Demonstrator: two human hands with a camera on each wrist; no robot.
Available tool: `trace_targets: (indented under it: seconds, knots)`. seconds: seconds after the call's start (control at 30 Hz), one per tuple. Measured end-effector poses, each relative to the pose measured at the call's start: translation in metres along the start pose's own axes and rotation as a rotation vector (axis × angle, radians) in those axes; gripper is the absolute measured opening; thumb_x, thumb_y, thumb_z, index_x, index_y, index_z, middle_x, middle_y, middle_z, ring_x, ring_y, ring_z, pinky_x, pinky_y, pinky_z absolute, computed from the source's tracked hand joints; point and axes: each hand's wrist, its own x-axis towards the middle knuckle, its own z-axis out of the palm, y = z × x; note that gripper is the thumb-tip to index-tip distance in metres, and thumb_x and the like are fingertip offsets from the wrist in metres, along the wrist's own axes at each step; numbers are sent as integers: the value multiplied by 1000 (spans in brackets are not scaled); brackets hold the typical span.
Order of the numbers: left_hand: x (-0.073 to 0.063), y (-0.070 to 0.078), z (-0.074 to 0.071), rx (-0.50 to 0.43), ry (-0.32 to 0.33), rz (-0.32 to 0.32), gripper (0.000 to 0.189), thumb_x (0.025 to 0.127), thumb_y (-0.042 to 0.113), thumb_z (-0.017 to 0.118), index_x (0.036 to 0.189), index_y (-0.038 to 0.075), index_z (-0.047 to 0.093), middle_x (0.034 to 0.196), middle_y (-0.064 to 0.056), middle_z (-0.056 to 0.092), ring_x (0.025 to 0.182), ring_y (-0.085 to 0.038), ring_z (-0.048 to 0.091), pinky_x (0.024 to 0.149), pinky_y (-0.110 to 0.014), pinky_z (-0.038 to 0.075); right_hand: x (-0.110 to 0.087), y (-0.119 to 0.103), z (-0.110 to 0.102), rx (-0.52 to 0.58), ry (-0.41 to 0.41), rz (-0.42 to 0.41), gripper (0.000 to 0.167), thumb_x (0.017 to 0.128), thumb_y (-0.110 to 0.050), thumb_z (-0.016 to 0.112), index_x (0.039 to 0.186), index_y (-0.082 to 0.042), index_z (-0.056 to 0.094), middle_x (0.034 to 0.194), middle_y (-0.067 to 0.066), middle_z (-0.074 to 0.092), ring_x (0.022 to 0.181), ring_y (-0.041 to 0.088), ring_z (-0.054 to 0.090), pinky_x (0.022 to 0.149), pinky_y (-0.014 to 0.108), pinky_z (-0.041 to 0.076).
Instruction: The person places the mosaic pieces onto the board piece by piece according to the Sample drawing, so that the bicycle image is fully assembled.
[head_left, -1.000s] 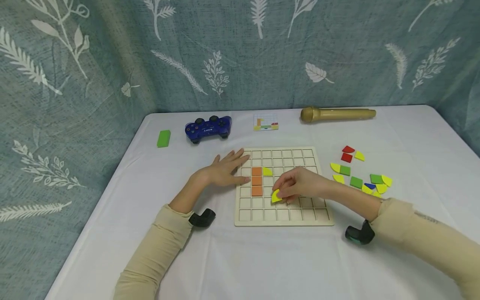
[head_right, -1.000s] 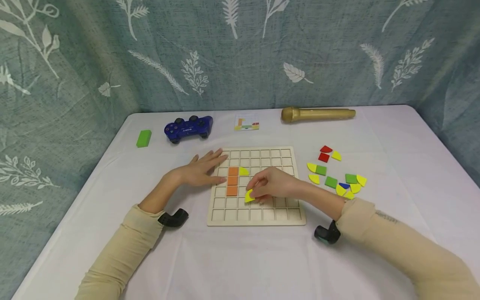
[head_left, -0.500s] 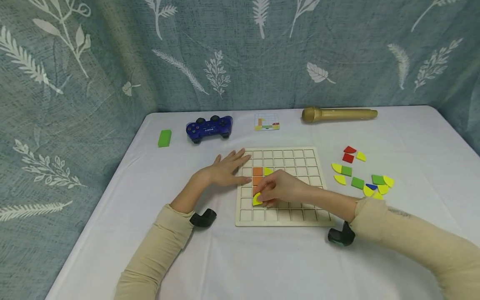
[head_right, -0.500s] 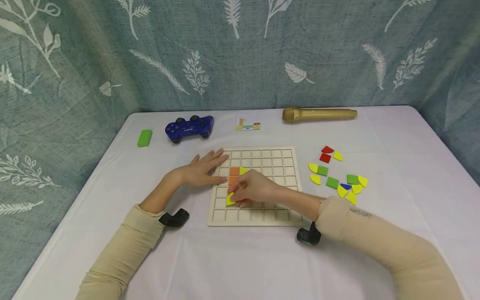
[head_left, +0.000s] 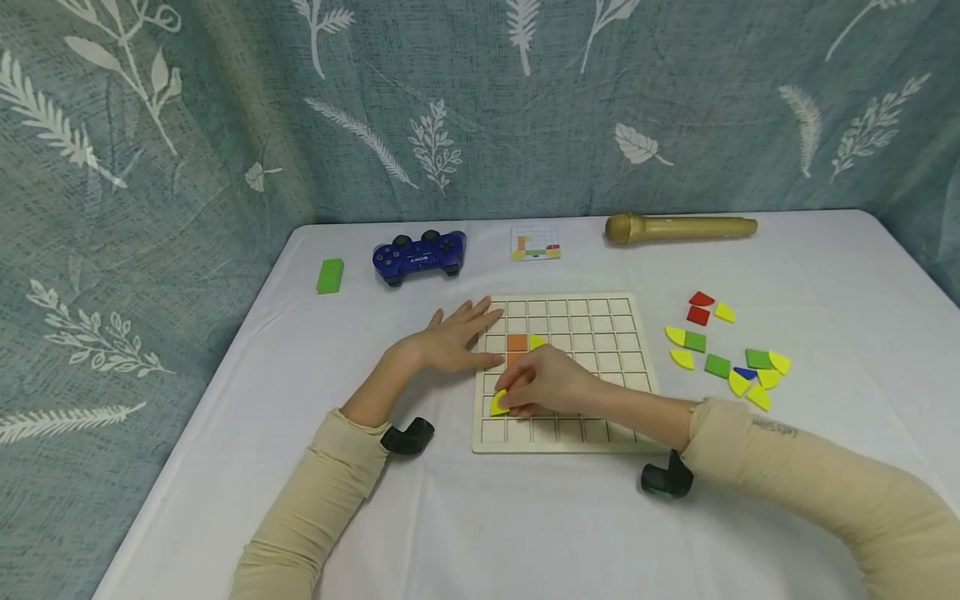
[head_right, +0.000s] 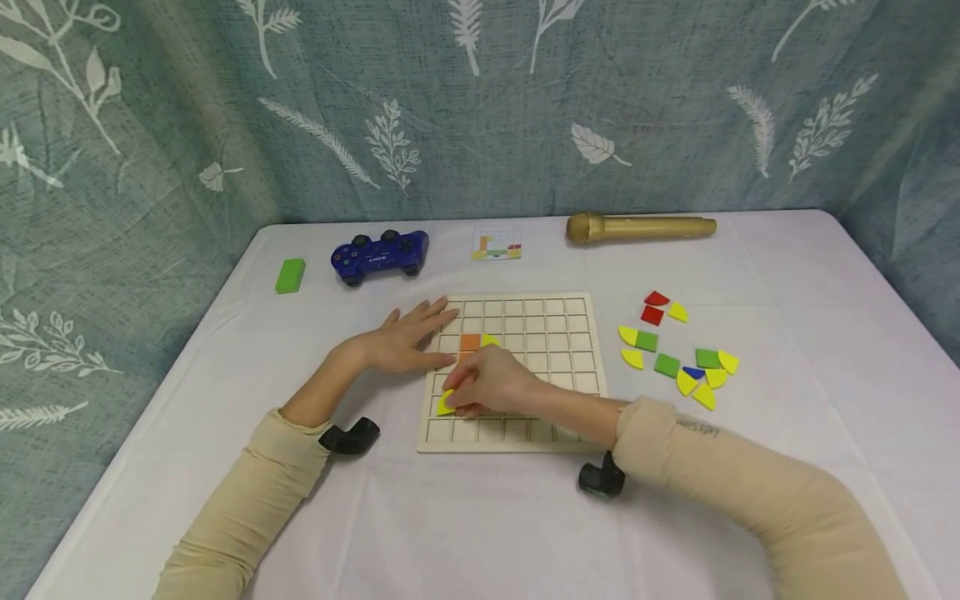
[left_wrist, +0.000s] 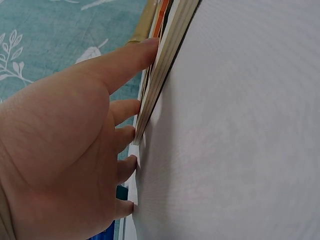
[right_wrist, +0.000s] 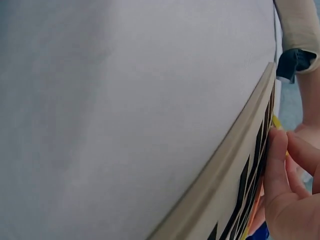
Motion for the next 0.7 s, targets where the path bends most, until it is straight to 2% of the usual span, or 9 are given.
trace_targets:
  seconds: [0.3,0.47,0.7]
  knots:
    - [0,0,0,2,0,-2,79,95,51,50,155,17,12,159,-5,-3,143,-29,-5,108,-59,-8,-1,-4,4,-140,25,-52,8,84,-6,73,91,-1,71,69,2,68,60,14,64,59,27,55]
    - [0,1,0,4,-4,-8,79,95,52,50,155,17,12,159,-4,-3,143,-29,-5,108,-58,-8,-1,-5,3,-145,11,-64,8,88,-8,69,91,-1,72,72,3,68,63,14,64,61,27,55]
    - [-1,1,-1,3,-7,-6,79,95,51,51,155,18,12,159,-4,-4,143,-29,-5,108,-58,-7,-2,-9,-4,-128,5,-16,18,95,-15,62,103,-3,71,75,4,67,64,15,63,61,28,55]
